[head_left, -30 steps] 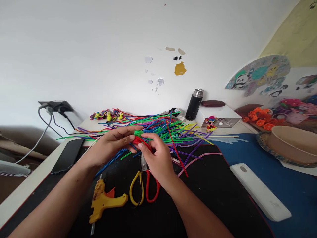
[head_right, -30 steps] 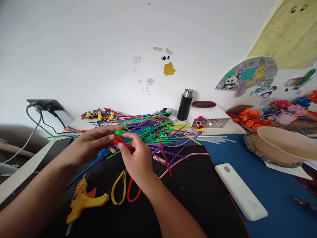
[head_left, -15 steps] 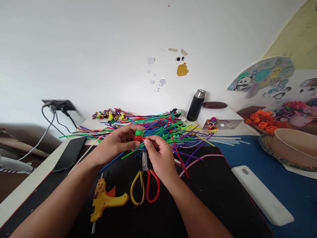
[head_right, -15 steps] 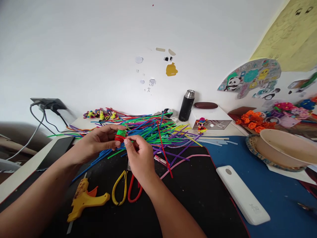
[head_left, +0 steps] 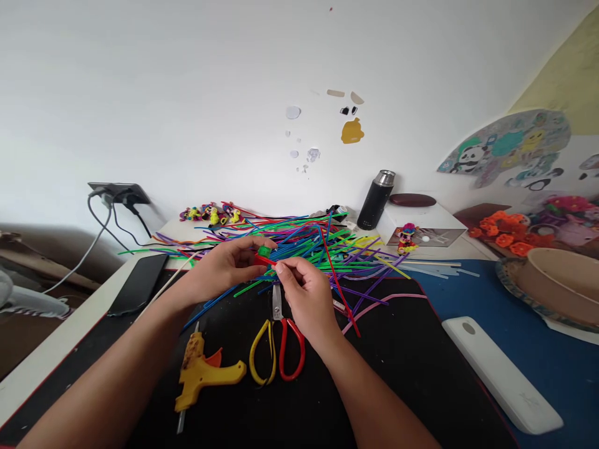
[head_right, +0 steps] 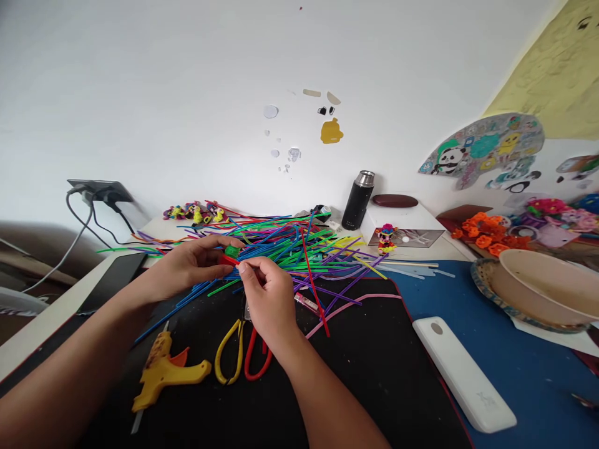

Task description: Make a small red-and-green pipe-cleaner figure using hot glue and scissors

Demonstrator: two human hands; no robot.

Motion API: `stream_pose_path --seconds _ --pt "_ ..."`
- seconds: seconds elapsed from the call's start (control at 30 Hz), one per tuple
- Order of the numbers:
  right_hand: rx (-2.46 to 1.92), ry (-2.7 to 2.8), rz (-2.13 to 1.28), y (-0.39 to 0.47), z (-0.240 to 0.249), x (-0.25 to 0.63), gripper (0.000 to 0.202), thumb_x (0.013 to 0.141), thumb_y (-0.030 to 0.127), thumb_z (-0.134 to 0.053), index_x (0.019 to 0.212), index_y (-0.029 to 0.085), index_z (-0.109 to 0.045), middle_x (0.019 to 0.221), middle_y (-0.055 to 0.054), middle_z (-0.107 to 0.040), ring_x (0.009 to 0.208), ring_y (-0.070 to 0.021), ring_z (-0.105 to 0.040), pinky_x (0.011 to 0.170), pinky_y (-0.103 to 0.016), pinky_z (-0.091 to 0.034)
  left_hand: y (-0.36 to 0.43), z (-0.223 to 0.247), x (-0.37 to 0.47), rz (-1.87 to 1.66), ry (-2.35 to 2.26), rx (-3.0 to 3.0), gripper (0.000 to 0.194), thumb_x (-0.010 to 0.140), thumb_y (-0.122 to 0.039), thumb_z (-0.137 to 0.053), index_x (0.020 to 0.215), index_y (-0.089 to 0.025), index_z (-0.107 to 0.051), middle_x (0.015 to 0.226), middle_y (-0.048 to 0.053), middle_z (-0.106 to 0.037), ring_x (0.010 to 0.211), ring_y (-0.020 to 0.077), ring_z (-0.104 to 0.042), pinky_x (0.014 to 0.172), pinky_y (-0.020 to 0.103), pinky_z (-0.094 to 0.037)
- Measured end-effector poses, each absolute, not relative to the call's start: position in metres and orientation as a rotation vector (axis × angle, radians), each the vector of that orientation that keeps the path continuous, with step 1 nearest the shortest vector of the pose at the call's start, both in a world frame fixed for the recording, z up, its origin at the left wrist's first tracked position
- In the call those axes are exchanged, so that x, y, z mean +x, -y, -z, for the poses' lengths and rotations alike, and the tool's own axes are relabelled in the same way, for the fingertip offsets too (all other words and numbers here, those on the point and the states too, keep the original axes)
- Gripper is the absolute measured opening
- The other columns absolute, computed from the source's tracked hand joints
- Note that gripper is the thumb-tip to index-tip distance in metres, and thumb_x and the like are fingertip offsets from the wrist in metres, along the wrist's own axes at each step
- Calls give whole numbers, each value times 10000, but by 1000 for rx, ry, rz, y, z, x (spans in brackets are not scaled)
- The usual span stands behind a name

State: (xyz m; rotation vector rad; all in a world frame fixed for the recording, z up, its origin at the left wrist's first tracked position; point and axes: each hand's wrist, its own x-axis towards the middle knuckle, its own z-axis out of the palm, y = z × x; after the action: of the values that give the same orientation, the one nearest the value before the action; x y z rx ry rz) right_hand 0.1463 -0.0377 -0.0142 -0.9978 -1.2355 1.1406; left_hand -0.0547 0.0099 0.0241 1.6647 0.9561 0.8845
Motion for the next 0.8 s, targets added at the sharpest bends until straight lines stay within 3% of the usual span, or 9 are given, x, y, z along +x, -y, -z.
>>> stream_pose_path --seconds 0.23,0.37,0.53,0.8 --pt "-990 1306 -1074 38 15 145 303 987 498 -691 887 225 -775 733 -12 -664 644 -185 -542 605 -301 -416 -13 -21 -54 -830 -1084 1751 474 832 -351 -889 1270 -205 -783 830 15 -733 697 175 -661 596 248 -509" --pt "-989 1322 -1071 38 15 145 292 987 481 -686 887 222 -776 726 -12 -666 644 -184 -547 607 -302 -412 -15 -20 -54 -863 -1107 1790 450 817 -334 -896 1240 -213 -800 900 26 -756 714 172 -666 624 251 -540" --pt "-993 1259 -1137 37 15 147 334 979 541 -706 904 222 -770 675 10 -584 582 -161 -471 541 -290 -354 -16 -23 -61 -820 -990 1692 416 819 -334 -917 1207 -228 -812 986 68 -774 807 211 -717 646 277 -559" --pt "-954 1164 -1251 34 19 148 405 938 618 -753 917 213 -761 603 56 -452 515 -131 -349 490 -281 -282 -17 -32 -64 -767 -896 1545 408 812 -219 -926 1199 -223 -796 984 43 -754 808 168 -692 675 244 -551"
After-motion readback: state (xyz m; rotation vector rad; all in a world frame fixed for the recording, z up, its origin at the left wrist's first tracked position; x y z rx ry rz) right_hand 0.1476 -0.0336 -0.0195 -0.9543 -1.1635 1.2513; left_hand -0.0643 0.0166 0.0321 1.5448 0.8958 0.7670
